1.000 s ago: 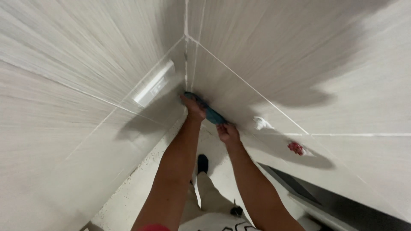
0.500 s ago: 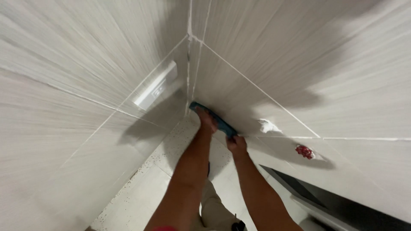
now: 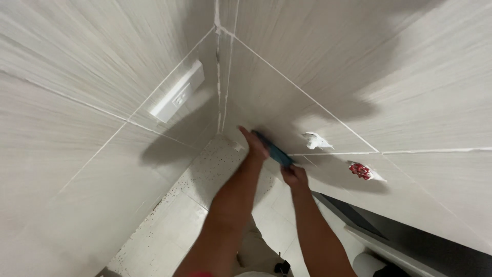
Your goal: The person wipes the tiled bathroom wall with a blue cloth. They then move to the sink, wet the cloth under the faucet, and wring it out. Finally, they return to the wall to continue wiping the surface.
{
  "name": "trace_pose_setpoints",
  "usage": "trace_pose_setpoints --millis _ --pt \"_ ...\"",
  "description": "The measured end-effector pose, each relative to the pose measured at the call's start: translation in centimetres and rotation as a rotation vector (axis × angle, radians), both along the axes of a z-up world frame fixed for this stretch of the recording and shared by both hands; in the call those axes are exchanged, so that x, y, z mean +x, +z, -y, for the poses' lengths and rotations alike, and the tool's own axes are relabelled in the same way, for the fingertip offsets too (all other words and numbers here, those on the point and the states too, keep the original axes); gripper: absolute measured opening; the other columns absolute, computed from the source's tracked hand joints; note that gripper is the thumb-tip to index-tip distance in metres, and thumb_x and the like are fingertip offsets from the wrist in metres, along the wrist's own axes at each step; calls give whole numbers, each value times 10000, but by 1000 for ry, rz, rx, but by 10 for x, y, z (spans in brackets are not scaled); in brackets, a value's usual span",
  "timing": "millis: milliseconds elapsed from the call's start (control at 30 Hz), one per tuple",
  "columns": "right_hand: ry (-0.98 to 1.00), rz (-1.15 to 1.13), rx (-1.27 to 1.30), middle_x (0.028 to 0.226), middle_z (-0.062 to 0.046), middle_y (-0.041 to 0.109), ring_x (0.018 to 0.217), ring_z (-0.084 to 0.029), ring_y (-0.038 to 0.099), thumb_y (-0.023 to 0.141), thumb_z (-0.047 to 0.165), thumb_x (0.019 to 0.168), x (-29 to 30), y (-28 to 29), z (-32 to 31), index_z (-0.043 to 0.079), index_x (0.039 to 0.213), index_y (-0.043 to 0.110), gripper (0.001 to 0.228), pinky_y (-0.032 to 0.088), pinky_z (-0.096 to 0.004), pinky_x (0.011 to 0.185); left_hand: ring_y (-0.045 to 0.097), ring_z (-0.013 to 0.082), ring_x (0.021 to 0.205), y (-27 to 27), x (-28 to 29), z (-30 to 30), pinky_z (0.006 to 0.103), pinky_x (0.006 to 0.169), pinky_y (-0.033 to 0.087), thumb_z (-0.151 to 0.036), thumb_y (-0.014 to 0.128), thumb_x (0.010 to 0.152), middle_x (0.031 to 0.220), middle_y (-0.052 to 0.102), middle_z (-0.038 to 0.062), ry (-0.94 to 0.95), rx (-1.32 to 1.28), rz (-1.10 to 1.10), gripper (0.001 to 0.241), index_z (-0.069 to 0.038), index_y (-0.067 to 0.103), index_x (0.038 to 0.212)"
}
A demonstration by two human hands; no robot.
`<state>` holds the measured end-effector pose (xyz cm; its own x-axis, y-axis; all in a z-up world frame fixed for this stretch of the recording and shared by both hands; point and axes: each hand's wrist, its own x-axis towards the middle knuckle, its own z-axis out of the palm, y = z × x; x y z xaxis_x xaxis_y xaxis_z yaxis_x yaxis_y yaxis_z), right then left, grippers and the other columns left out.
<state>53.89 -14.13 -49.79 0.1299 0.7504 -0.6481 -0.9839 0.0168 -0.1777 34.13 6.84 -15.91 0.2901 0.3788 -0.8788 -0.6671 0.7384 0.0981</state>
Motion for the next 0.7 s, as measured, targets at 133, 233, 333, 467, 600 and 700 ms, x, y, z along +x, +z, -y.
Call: trace_pose_setpoints --millis 133,233,333,467,600,700 --pt "-59 -117 -128 1164 -248 686 1102 -360 640 588 -12 991 -55 79 -78 -88 1127 640 164 463 -562 1071 208 334 1458 61 -30 -28 483 1177 174 -1008 362 745 1607 149 133 125 111 -36 1207 -270 79 1657" --pt "-77 -128 -220 1131 -198 677 1082 -335 621 585 19 1006 -71 84 -100 -45 1129 640 149 467 -539 1047 -3 361 1591 124 -44 -28 512 1300 14 -954 280 792 1726 -48 141 134 207 -22 1170 -228 6 1668" --pt "-124 -110 -258 1056 -206 657 1023 -352 618 565 7 998 -73 98 -90 -59 1091 636 134 493 -554 1010 -44 355 1590 134 -37 -11 518 1293 -27 -924 226 851 1728 -73 112 118 228 -9 1080 -247 21 1667" --pt "-135 52 -254 1003 -223 673 987 -355 654 565 16 995 -18 34 -27 -88 1048 651 145 545 -569 986 -99 349 1584 115 -9 27 521 1289 -52 -912 263 893 1727 -116 89 77 235 16 1060 -250 -18 1671" --pt "-260 -6 -277 975 -206 678 958 -334 654 541 -15 993 17 49 35 -89 1040 642 134 543 -558 986 -83 316 1592 100 15 61 475 1310 -42 -943 259 862 1732 -97 68 34 142 79 1082 -271 -4 1668" --pt "-198 92 -206 1094 -164 685 1127 -330 649 500 47 1021 50 15 82 -34 1137 632 194 458 -557 1128 105 305 1545 43 40 88 485 1292 47 -986 293 839 1716 -14 46 -40 31 117 1086 -333 33 1668"
